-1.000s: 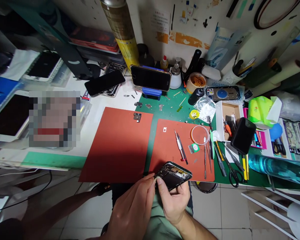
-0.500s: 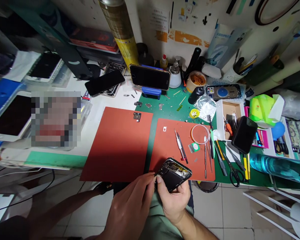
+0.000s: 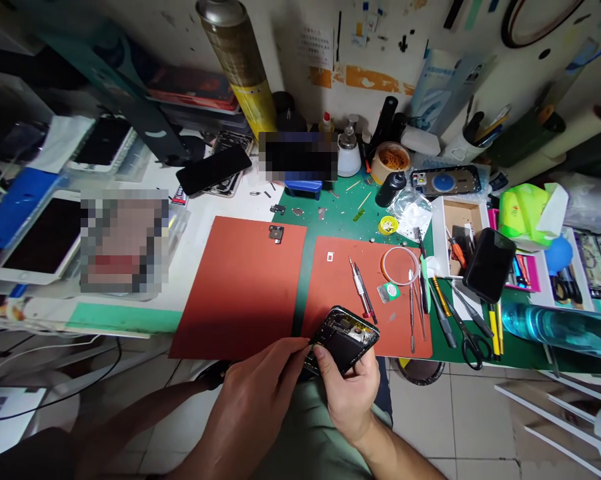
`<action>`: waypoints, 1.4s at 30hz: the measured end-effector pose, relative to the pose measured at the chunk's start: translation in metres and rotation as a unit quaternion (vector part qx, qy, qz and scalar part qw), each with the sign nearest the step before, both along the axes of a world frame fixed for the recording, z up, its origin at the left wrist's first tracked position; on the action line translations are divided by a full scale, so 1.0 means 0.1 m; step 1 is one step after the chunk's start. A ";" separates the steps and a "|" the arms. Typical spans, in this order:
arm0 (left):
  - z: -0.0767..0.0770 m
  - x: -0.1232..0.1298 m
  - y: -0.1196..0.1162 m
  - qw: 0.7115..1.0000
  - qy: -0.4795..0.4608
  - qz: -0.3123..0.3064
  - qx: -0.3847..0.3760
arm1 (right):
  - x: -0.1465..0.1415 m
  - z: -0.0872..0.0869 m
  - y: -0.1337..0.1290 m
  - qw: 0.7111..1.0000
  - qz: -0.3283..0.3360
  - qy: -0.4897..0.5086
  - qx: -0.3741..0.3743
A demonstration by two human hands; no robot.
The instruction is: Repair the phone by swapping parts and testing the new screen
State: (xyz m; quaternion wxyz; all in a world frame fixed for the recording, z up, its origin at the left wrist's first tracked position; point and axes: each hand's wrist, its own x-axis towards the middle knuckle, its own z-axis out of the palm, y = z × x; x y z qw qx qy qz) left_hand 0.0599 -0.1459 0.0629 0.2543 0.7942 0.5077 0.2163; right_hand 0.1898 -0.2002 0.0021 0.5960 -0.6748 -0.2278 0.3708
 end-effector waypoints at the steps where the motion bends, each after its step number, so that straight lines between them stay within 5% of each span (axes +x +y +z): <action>1: 0.00 0.00 -0.01 1.000 -0.003 0.001 0.009 | 0.01 0.00 0.00 1.000 0.001 -0.002 0.000; 17: -0.08 0.10 -0.10 0.992 -0.038 0.008 0.124 | 0.02 0.01 -0.02 0.999 -0.024 0.016 -0.031; 32: -0.07 0.11 -0.06 0.997 -0.029 0.001 0.068 | 0.02 0.03 0.03 0.998 -0.023 -0.044 -0.048; 42: 0.06 -0.03 0.25 0.979 -0.054 -0.019 -0.195 | 0.09 0.00 0.12 0.996 0.013 0.077 -0.047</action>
